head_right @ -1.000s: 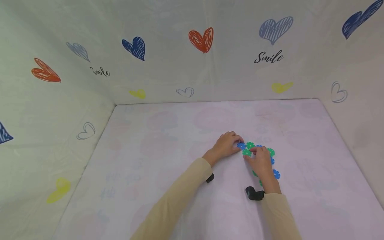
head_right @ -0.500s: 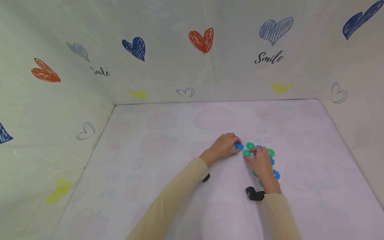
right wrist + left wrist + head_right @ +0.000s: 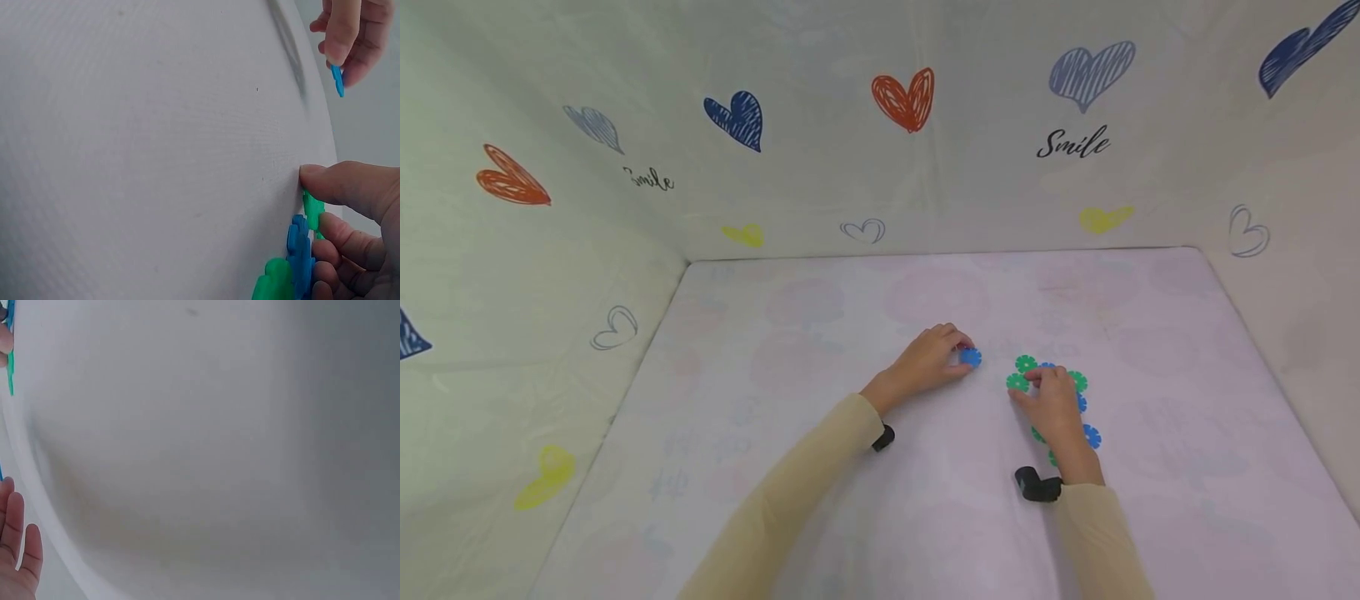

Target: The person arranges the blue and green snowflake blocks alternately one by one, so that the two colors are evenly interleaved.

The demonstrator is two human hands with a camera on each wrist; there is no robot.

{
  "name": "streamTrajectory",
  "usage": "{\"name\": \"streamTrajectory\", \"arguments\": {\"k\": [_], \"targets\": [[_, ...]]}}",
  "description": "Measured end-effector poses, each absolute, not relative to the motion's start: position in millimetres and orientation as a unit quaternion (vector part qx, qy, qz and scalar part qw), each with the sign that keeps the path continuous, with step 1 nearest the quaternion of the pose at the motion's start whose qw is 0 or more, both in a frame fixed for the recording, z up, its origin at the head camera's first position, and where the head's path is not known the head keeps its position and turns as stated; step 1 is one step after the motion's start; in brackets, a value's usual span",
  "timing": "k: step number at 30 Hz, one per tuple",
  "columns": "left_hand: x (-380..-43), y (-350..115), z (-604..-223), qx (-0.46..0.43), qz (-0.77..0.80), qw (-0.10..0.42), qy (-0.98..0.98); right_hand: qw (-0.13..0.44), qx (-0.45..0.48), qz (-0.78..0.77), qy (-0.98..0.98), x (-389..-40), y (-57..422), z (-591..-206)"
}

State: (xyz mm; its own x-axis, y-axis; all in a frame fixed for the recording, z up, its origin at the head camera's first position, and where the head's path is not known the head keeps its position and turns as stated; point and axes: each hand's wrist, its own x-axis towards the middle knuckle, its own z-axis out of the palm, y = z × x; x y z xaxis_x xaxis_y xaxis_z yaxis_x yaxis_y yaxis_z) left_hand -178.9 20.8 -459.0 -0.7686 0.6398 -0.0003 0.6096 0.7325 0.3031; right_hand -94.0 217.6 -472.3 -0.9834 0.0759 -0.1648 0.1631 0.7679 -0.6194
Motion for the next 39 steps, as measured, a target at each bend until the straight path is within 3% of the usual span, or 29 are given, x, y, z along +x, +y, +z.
{"name": "streamTrajectory", "arguments": {"k": [39], "targets": [[-190.2, -134.3, -466.3, 0.184, 0.307, -0.008, 0.934, 0.058, 0.051, -0.352, 0.933, -93.2, 220.2, -472.5]]}}
